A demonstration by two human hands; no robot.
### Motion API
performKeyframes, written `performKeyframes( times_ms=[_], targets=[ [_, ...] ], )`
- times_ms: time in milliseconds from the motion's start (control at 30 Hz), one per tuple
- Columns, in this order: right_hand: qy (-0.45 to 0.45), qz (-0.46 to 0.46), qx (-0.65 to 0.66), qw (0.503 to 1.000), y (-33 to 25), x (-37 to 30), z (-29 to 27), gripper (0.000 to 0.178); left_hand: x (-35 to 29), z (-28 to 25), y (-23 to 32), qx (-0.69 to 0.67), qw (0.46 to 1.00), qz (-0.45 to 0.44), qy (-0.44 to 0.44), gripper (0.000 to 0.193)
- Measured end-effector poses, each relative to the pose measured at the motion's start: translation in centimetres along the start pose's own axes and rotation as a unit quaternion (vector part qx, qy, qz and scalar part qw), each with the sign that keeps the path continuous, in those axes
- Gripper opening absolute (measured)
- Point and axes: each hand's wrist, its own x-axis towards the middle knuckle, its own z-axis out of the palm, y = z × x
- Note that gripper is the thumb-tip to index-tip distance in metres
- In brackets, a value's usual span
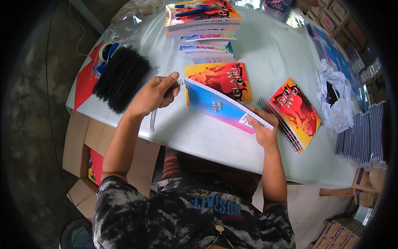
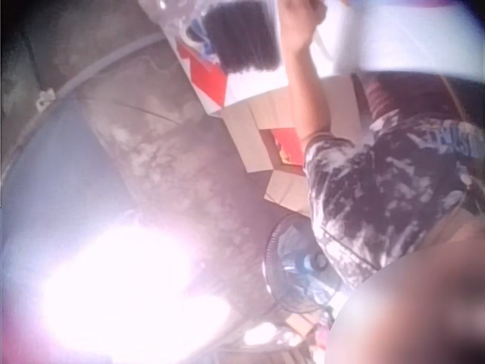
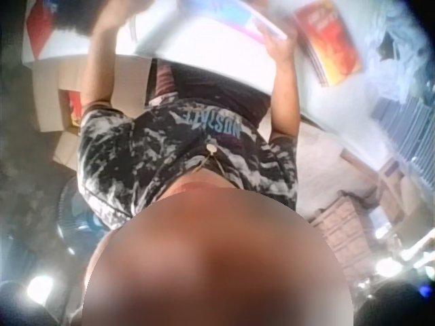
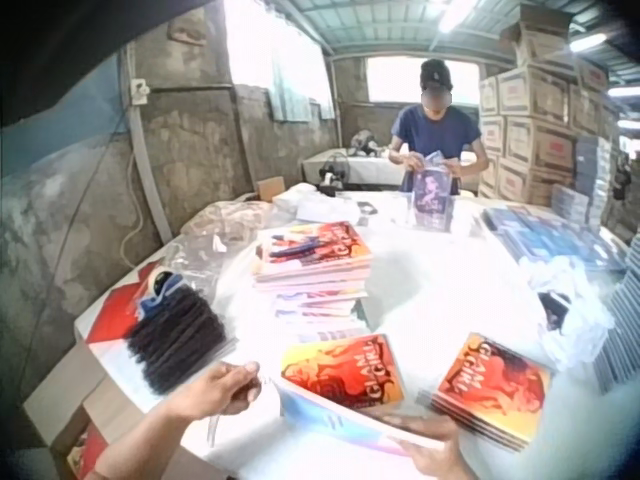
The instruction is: The person assembles spiral-bound notebooks by hand. They pick up a notebook cover, insert a metal spiral binding, and press it into place. The person repeats this process for multiple notebooks, stacking the finished items on the table.
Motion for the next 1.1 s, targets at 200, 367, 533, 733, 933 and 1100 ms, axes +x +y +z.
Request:
performKeyframes(
  times_ms=[200, 367, 533, 733, 933, 1100],
  targets=[
    [0.000, -0.075, -0.036, 0.997, 0.1, 0.6, 0.1, 0.031, 0.8, -1.0, 1.5, -0.058, 0.993, -0.089, -0.055, 0.048],
    [-0.003, -0.009, -0.034, 0.999, 0.1, 0.1, -0.1, 0.031, 1.1, -1.1, 1.6, -0.067, 0.989, -0.119, -0.063, 0.048],
    [-0.018, -0.045, -0.014, 0.999, 0.3, 0.2, -0.4, 0.031, 2.1, -2.3, 2.0, -0.126, 0.975, -0.133, -0.124, 0.036],
    [0.004, 0.018, -0.005, 1.000, -0.2, -0.3, -0.1, 0.026, 0.1, -0.7, 4.1, 0.279, 0.930, 0.234, -0.044, 0.014],
    [0.016, 0.005, -0.035, 0.999, -0.5, -0.3, 0.5, 0.025, -0.7, 0.6, 6.6, 0.525, 0.840, 0.137, -0.017, 0.035],
    [0.008, -0.031, -0.045, 0.998, -0.7, -0.2, 1.0, 0.026, -0.2, 1.2, 5.5, 0.616, 0.702, 0.353, 0.061, 0.024]
  ],
)
